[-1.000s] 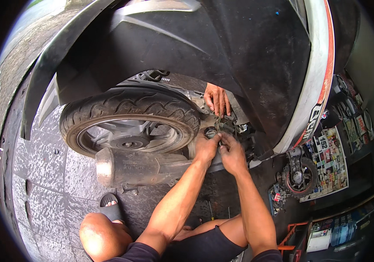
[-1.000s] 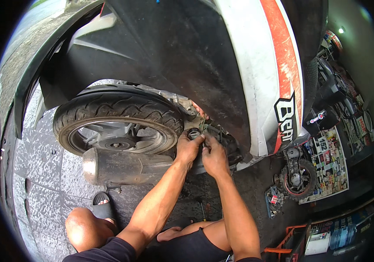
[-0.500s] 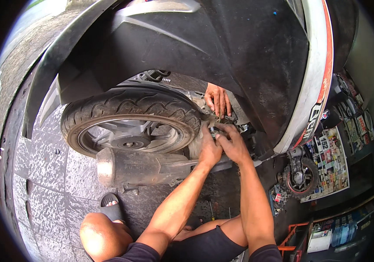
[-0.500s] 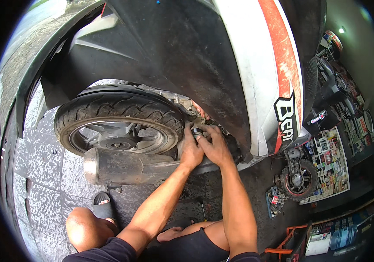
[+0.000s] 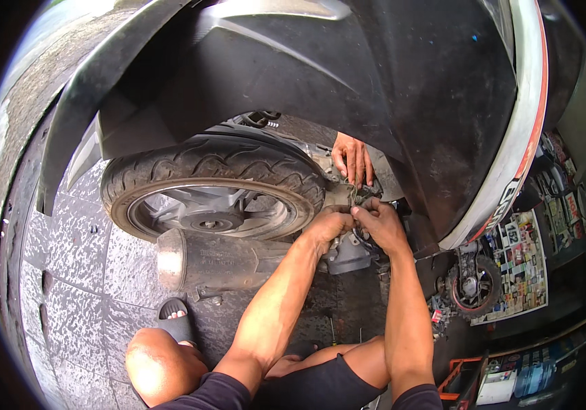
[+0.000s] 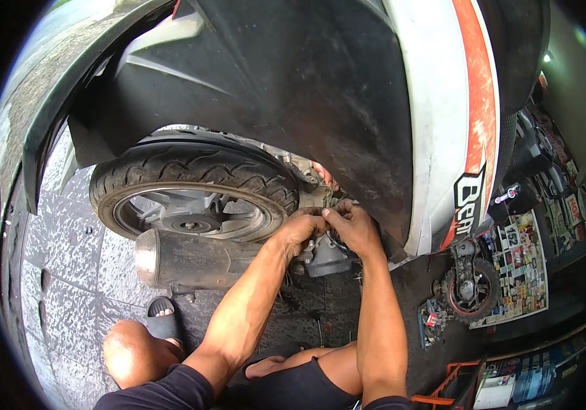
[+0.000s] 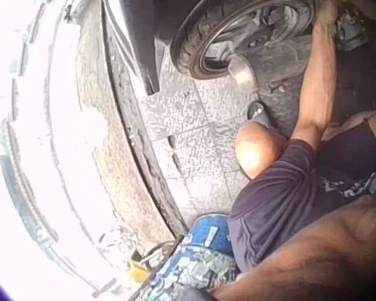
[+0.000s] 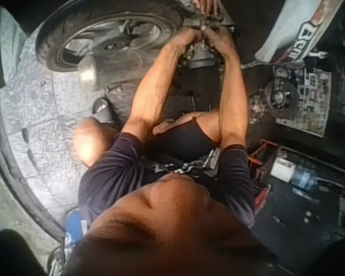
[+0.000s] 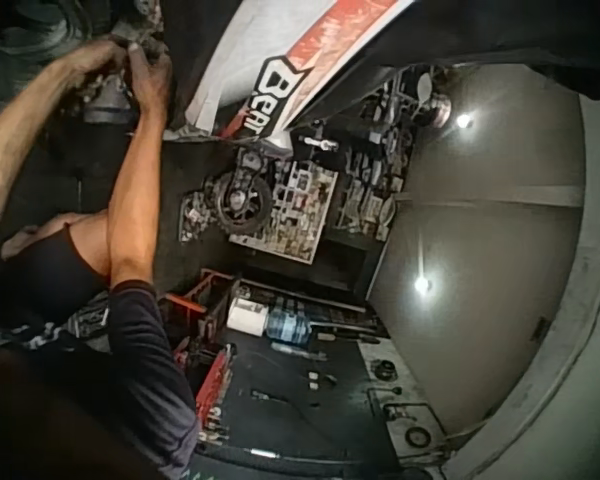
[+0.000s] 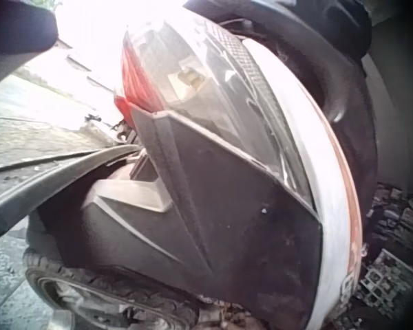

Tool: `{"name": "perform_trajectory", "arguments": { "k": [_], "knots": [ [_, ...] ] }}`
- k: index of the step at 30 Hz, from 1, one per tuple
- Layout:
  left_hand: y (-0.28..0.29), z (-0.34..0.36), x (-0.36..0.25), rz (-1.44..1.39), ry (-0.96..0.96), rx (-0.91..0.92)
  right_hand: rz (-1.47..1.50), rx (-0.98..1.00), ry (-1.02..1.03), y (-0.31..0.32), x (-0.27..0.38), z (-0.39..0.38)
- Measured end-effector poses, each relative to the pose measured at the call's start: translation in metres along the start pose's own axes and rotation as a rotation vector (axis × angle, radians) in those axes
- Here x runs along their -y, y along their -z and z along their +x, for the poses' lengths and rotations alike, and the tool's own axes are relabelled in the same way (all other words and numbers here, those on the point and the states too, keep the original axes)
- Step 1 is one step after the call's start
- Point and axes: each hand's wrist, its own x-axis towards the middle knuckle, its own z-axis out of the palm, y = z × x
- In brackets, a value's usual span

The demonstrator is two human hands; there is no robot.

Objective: The person is repairing or inspecting the electrical wiring of a motorcycle engine.

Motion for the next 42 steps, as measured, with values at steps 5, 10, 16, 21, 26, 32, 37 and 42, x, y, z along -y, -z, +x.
{"name": "perform_trajectory", "arguments": {
  "k": [5, 10, 16, 21, 26, 32, 37, 42],
  "knots": [
    [-0.008, 0.007, 0.004, -0.366, 0.112, -0.242, 0.055, -0.122, -0.011, -0.007, 0.000, -0.012],
    [-0.015, 0.001, -0.010, -0.138, 0.104, -0.200, 0.322, -0.232, 0.021, -0.033, 0.008, -0.025],
    [-0.010, 0.012, -0.002, -0.140, 0.100, -0.175, 0.047, -0.125, 0.074, -0.030, -0.010, -0.029],
    [-0.008, 0.007, -0.001, -0.072, 0.089, -0.247, 0.196, -0.126, 0.080, -0.018, -0.017, -0.019],
    [-0.016, 0.015, 0.006, -0.123, 0.100, -0.370, -0.088, -0.435, 0.042, -0.012, -0.043, 0.009],
    [-0.021, 0.006, -0.001, -0.174, 0.040, -0.446, -0.698, -0.369, 0.095, -0.019, -0.007, 0.000],
    [-0.018, 0.013, 0.001, -0.122, 0.068, -0.408, -0.769, -0.564, 0.051, -0.029, -0.004, -0.010],
    [-0.013, 0.014, 0.001, 0.011, 0.101, -0.448, -0.485, -0.556, 0.042, -0.034, -0.022, -0.032]
  ]
}}
